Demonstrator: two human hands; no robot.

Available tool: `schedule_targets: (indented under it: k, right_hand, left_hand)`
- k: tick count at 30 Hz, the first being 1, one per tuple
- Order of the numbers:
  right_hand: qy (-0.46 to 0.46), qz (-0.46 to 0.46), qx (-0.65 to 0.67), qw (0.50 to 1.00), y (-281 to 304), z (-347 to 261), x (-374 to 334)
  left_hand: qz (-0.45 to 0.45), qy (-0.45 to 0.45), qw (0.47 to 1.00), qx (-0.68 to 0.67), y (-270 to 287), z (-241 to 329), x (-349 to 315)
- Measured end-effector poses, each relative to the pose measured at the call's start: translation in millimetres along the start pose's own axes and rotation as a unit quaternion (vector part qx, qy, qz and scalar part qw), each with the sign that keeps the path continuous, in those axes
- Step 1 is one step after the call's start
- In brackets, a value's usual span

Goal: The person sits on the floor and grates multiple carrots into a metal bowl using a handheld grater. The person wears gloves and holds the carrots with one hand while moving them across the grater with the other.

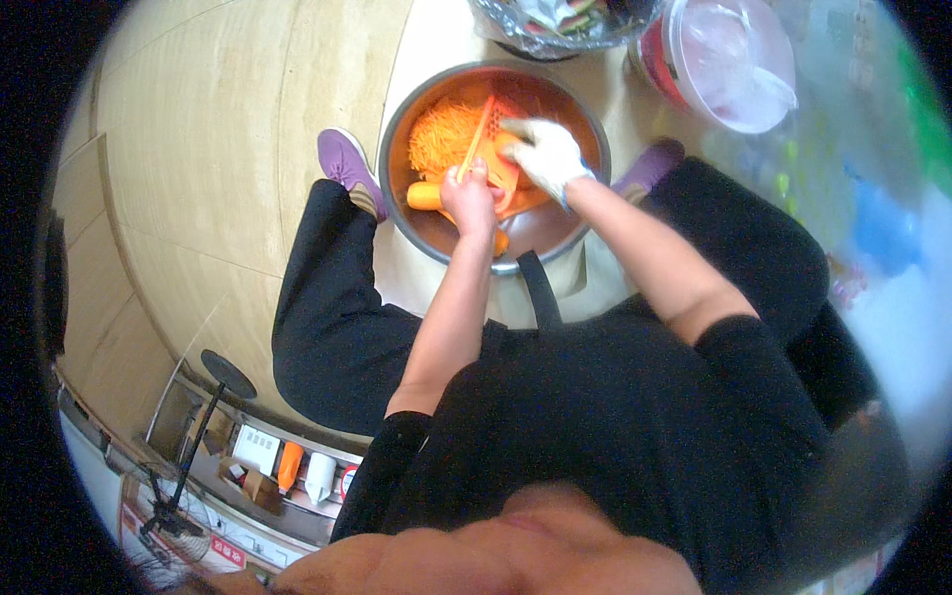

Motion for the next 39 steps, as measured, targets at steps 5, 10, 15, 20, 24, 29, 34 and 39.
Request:
schedule_targets:
  k: [5, 10, 15, 20, 24, 29, 34, 39]
  right_hand:
    - [0.045, 0.134, -0.191, 0.971, 31.0, -21.2, 39.1]
    - [0.068, -0.005, 0.342, 0.937, 27.6, 27.4, 45.2]
    - [0.088, -0.148, 0.582, 0.795, 13.1, 34.3, 1.5]
    - [0.118, -0.110, 0.350, 0.923, 24.8, 7.9, 0.4]
    - [0.132, -0.025, 0.105, 0.985, 27.2, -5.8, -5.3]
    - [0.095, -0.023, 0.087, 0.991, 7.1, 11.2, 2.3]
    - [0.058, 0.050, -0.089, 0.993, 25.8, -5.4, 44.5]
    - [0.075, 0.071, -0.104, 0.989, 29.7, -16.4, 27.3]
  left_hand:
    - [-0.001, -0.010, 1.000, -0.008, 0.9, 2.7, -0.2]
    - [0.006, -0.008, 1.000, -0.024, -3.1, 5.9, -0.2]
    - [-0.006, -0.005, 1.000, -0.015, -6.1, 5.5, 0.0]
    - [0.012, -0.023, 1.000, -0.003, -5.9, 12.4, -1.1]
    - [0.006, -0.016, 1.000, -0.002, -7.3, 10.7, 0.1]
    - [-0.001, -0.011, 1.000, 0.001, -4.7, 2.4, 3.7]
    - [-0.001, -0.005, 1.000, -0.004, -1.9, -0.3, 2.2]
    - [0.005, -0.019, 1.000, -0.024, -2.9, 5.0, 4.6]
Point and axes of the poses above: each hand's wrist, its own x-axis towards the middle knuckle, its own y-axis out of the back of the hand, z = x × y, the point moved 10 cm from there along x, towards the middle knuckle, and after that the axes turned 14 degrees about -z, right-handed, at the moved point
